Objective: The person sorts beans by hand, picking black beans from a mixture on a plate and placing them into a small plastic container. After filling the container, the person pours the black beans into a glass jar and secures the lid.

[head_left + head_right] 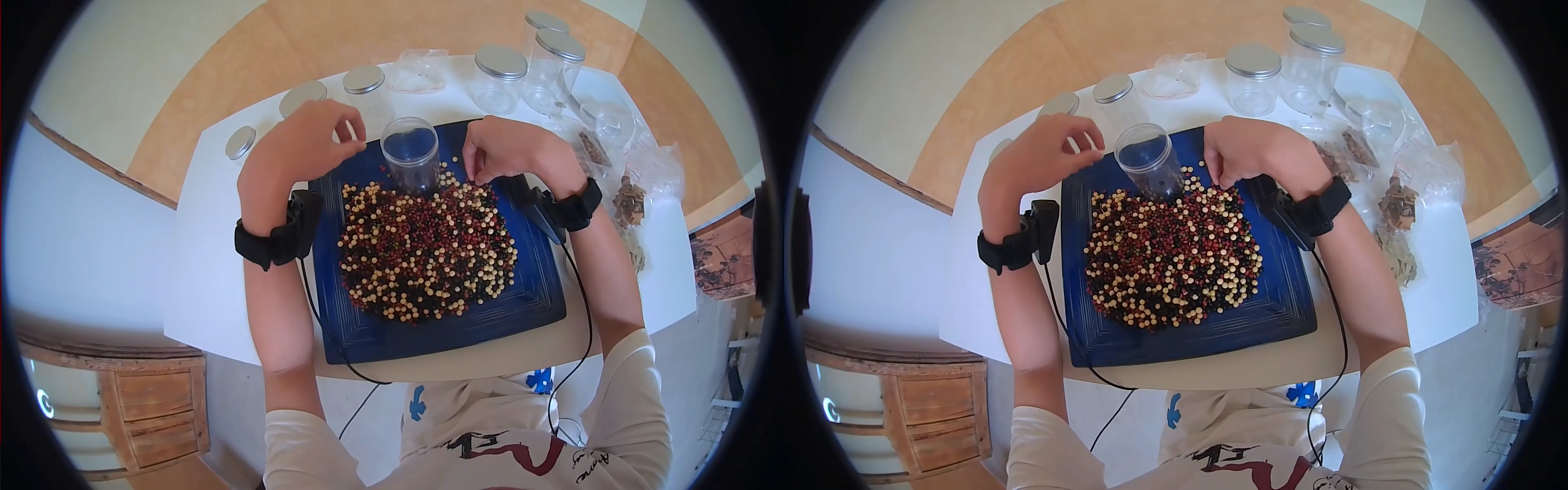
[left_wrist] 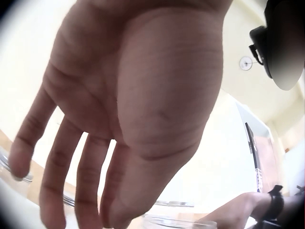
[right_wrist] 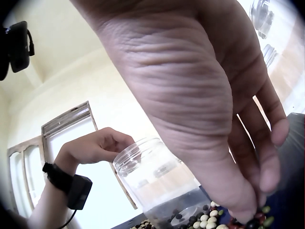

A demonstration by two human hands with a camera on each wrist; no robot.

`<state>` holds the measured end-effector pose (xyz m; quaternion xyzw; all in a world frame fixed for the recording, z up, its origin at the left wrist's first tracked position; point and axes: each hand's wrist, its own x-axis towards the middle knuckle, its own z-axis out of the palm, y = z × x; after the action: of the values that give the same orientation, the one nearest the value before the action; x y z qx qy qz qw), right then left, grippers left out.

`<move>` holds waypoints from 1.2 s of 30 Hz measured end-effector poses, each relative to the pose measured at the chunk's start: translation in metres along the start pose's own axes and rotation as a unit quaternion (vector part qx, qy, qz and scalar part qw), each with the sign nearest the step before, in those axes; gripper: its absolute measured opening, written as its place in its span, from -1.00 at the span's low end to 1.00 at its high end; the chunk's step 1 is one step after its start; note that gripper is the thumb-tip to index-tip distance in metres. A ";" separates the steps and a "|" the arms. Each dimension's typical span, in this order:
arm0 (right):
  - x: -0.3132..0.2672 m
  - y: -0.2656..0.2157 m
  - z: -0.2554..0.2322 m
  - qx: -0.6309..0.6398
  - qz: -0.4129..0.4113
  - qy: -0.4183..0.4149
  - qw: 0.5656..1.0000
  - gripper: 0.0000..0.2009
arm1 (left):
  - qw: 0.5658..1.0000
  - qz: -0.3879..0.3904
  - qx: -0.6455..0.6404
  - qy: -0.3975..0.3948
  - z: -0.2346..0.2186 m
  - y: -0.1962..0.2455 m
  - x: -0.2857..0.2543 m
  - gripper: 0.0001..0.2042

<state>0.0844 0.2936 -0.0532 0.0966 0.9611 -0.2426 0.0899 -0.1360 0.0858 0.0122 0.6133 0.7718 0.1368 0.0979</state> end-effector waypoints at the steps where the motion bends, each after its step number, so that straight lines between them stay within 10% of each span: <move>1: 0.000 0.000 0.000 0.000 0.000 0.000 1.000 -0.82 | 0.999 -0.031 0.018 -0.039 0.001 -0.001 0.000 -0.87; 10: -0.001 -0.003 -0.001 -0.022 -0.012 0.003 1.000 -0.85 | 0.982 -0.097 0.065 -0.148 0.022 -0.021 0.013 -0.81; 21: -0.005 -0.036 -0.017 0.061 -0.021 0.317 0.946 -0.84 | 0.965 -0.158 0.085 -0.191 0.036 -0.021 0.021 -0.81; 36: -0.002 -0.048 -0.011 0.081 -0.088 0.310 0.943 -0.76 | 0.958 -0.185 0.116 -0.185 0.033 -0.008 0.016 -0.86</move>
<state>0.0744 0.2576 -0.0218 0.0888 0.9233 -0.2844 -0.2425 -0.1365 0.1026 -0.0212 0.4815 0.8506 -0.0899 0.1914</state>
